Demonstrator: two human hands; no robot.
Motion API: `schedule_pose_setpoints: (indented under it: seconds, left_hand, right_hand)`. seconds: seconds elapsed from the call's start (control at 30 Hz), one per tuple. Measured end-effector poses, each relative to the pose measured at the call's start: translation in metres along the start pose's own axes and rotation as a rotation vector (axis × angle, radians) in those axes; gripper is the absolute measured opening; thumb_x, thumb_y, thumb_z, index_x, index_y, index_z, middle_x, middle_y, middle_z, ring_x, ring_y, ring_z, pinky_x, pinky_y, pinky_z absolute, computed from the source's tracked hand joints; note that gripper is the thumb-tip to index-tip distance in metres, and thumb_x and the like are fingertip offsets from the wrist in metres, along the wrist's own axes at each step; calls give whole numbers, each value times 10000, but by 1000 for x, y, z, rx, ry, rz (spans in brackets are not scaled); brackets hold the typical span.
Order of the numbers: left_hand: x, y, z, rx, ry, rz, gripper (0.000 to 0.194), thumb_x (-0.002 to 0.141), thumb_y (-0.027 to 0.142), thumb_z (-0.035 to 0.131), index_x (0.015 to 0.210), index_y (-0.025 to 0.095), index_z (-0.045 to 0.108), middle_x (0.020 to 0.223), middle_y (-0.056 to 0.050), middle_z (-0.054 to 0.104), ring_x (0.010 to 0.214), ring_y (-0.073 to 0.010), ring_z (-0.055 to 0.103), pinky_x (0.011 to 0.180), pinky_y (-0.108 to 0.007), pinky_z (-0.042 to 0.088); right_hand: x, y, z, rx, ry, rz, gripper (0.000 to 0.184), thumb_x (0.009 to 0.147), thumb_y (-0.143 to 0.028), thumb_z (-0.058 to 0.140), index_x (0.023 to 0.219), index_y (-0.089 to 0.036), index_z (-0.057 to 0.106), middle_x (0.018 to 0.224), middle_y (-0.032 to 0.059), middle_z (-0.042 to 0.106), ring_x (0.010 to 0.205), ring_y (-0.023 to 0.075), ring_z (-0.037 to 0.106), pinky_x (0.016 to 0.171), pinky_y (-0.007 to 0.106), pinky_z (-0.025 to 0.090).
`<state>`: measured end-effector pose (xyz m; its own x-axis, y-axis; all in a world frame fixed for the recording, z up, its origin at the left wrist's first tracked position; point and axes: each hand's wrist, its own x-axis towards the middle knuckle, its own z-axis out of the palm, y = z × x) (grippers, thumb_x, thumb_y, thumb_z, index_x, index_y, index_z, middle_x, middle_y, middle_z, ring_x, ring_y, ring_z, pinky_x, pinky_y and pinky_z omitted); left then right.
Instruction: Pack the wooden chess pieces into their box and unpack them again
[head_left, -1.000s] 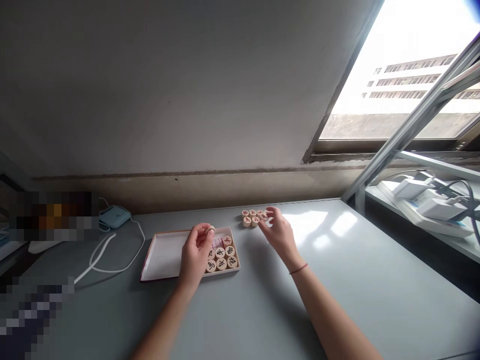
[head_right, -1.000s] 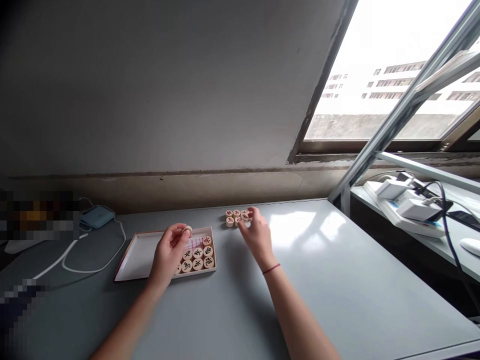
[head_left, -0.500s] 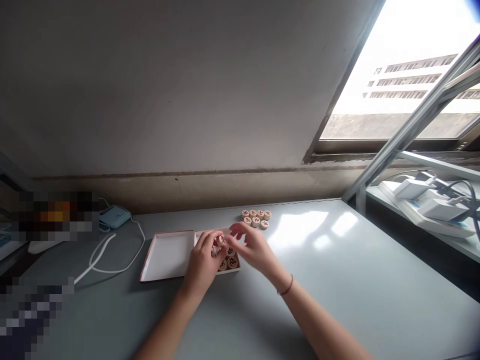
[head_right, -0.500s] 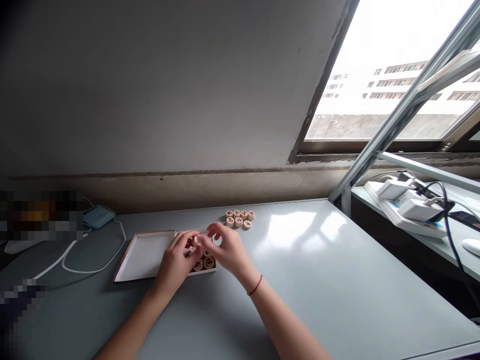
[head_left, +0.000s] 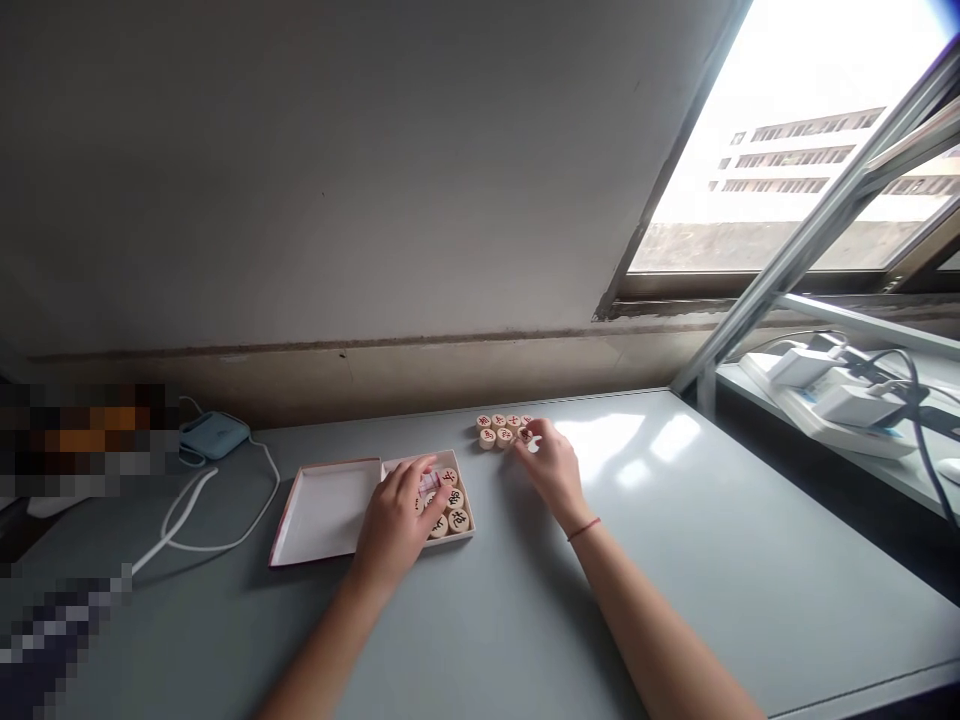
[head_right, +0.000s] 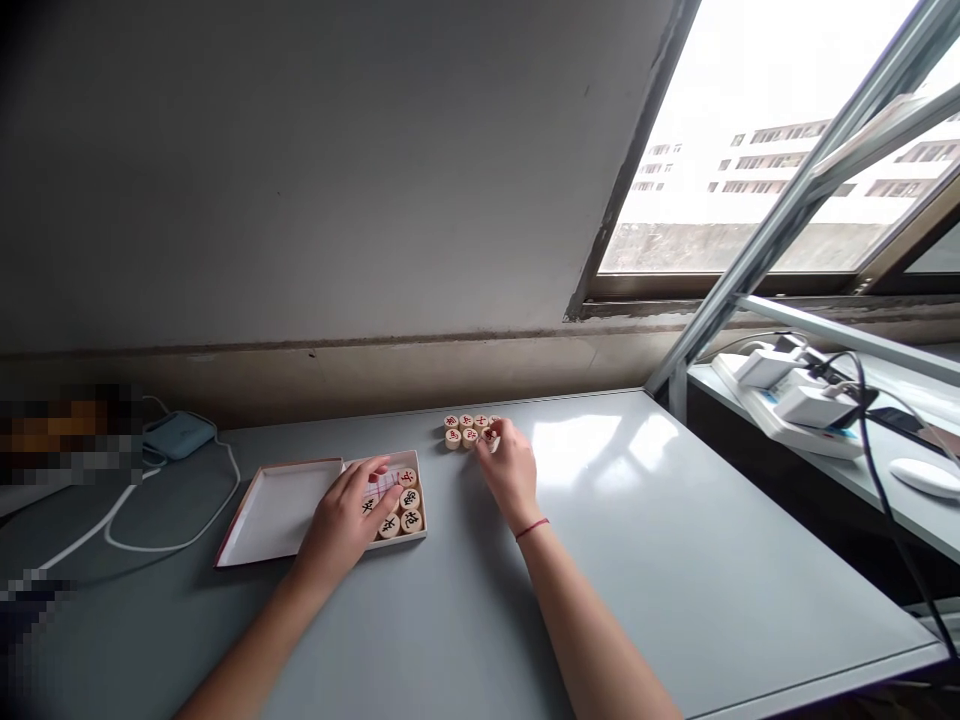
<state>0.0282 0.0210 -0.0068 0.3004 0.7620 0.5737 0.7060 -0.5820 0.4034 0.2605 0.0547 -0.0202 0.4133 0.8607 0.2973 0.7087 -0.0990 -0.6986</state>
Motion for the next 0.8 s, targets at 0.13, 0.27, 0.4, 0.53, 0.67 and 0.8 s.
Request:
schedule_pose_setpoints:
  seconds: [0.13,0.27,0.4,0.53,0.67,0.8]
  left_hand:
    - [-1,-5,1,11,-8,-23,222,941,323,482,1126,211,531,992,-50,680,911,-195,656,778,-318,508]
    - [-2,-9,2,45,-11,-42,213,939,312,480,1120,219,542,957,-33,688,882,-194,661,798,-334,472]
    - [-3,-10,4,46,-22,-61,216,933,309,487,1119,223,554,955,-29,693,877,-190,662,817,-331,450]
    - [-2,-10,5,48,-29,-87,203,926,296,496,1097,221,575,940,-23,698,868,-186,661,819,-327,426]
    - [-3,-8,4,84,-44,-146,187,923,280,496,1068,233,603,924,-17,710,863,-183,659,843,-331,388]
    - [1,-4,1,105,-108,-206,165,922,282,498,980,244,647,965,-16,723,919,-185,646,830,-326,368]
  right_hand:
    - [1,15,5,-180,-37,-45,106,747,-250,485,825,-220,551,834,41,654,736,200,548,641,290,374]
    - [1,19,8,-249,-51,-83,153,761,-211,479,888,-223,561,829,42,650,733,197,529,634,277,359]
    - [2,22,11,-237,-47,-109,160,784,-221,487,922,-234,569,813,23,651,717,187,519,644,271,359]
    - [2,24,14,-240,-35,-127,180,800,-229,489,954,-240,582,828,20,661,715,183,518,659,273,362]
    - [3,20,9,-225,-48,-108,215,801,-231,491,985,-243,601,856,31,663,735,188,542,675,285,384]
    - [-3,1,-1,-95,-12,-99,247,811,-304,489,1016,-237,610,945,62,663,809,212,577,696,315,424]
